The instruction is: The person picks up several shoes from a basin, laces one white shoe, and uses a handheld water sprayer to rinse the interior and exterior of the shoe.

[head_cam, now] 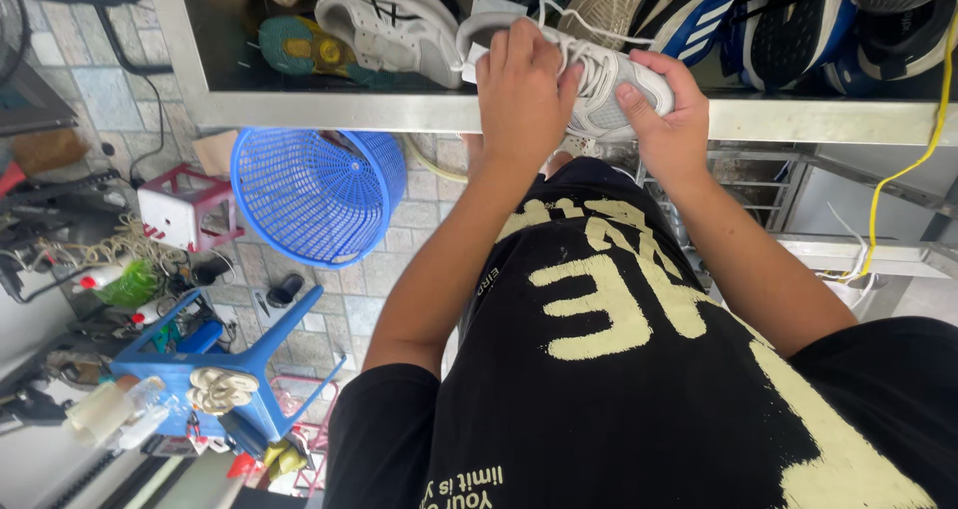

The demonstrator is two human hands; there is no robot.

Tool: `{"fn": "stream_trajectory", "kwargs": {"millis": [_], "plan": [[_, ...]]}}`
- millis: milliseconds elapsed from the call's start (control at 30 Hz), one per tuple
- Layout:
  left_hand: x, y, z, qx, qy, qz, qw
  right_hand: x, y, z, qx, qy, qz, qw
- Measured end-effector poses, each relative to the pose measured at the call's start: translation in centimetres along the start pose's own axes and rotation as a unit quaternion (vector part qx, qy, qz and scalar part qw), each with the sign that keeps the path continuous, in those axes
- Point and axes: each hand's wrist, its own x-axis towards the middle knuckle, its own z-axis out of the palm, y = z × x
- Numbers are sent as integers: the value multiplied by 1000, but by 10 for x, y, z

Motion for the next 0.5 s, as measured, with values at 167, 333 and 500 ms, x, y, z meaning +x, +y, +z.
{"fn": "stream_trajectory", "kwargs": {"millis": [167,333,500], "plan": [[10,-59,12,-219,-94,-144,960,10,-3,-15,-113,29,-48,992],[33,-96,-21,-519,-267,-358,729,17,-21,-22,-148,-41,-69,986],[50,-104,-65,-344,-239,-194,887,25,-30,-19,-243,-33,-131,961]]}}
